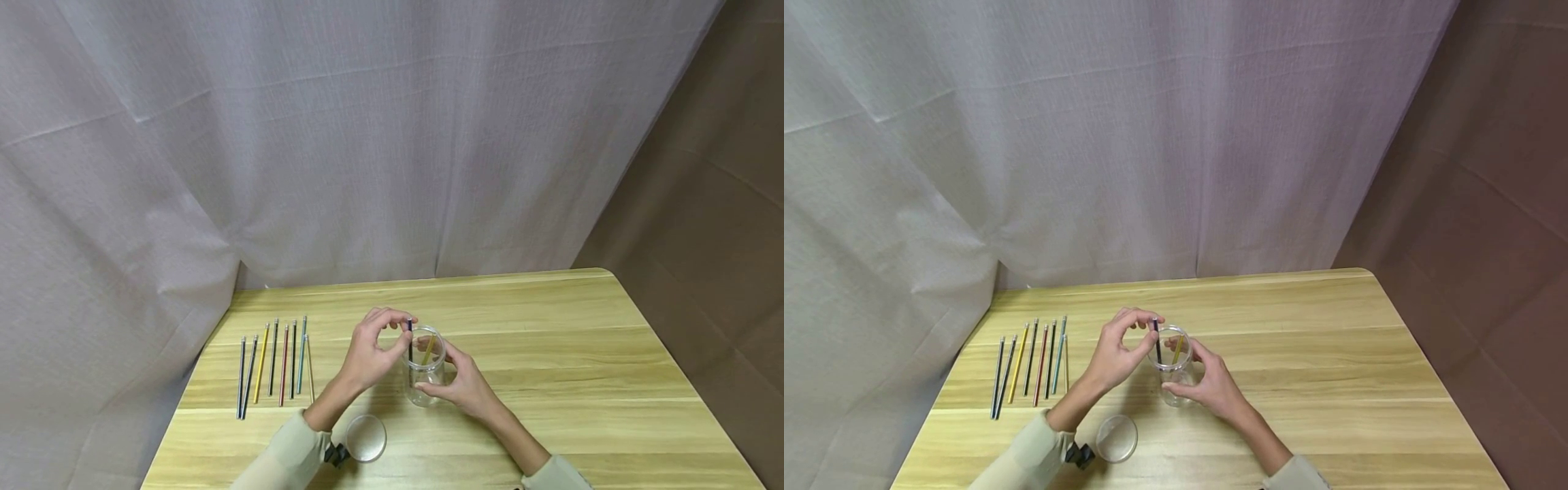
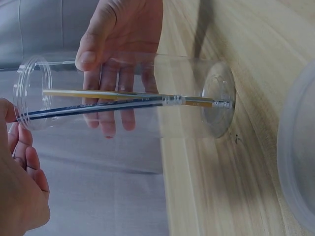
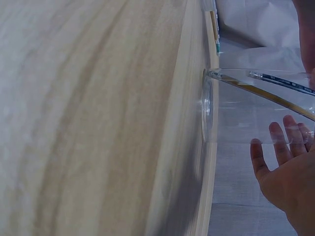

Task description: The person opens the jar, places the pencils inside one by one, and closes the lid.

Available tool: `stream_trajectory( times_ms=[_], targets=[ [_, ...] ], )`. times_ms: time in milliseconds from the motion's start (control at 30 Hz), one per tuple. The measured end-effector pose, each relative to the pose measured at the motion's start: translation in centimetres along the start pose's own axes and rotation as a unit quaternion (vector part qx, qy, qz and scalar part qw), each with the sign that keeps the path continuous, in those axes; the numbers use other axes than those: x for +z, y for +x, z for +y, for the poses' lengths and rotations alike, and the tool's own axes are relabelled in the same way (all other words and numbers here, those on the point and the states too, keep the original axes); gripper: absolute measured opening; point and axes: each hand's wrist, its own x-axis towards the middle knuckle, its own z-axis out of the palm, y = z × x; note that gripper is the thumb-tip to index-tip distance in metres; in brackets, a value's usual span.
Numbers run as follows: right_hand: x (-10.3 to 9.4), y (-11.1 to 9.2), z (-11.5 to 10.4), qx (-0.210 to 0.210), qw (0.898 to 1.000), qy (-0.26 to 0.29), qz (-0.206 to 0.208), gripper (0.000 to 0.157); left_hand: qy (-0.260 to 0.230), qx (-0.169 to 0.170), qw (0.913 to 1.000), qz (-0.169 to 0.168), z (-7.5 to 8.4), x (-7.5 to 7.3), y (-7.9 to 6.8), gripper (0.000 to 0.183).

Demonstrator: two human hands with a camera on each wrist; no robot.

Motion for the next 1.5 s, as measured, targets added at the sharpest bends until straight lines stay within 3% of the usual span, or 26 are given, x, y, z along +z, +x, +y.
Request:
stream_trajectory(
  times_ms=[400,700,1067,1233,1500],
  targets=[
    [0.1,0.1,-0.1,-0.005,1.0,0.008,0.0,0.076,-0.005,-0.024,0.9997,-0.004,-0.4,0.0,-0.1,0.019],
    [0.1,0.1,-0.1,-0.006,1.0,0.007,-0.002,0.076,-0.005,-0.011,0.9999,0.005,-0.6,-0.1,-0.1,0.019],
    [0.1,0.0,-0.1,-0.004,1.0,0.008,0.001,0.077,-0.008,-0.017,0.9993,0.033,-2.1,-1.9,0.0,0.017],
    [0.1,0.1,0.0,-0.007,1.0,0.008,0.003,0.075,-0.009,-0.037,0.9982,0.046,-3.5,-3.3,-1.0,0.017],
    [0.1,0.0,0.0,-0.003,1.0,0.007,0.0,0.075,-0.014,-0.08,0.9949,0.061,-5.8,-5.8,-4.3,0.02]
  ],
)
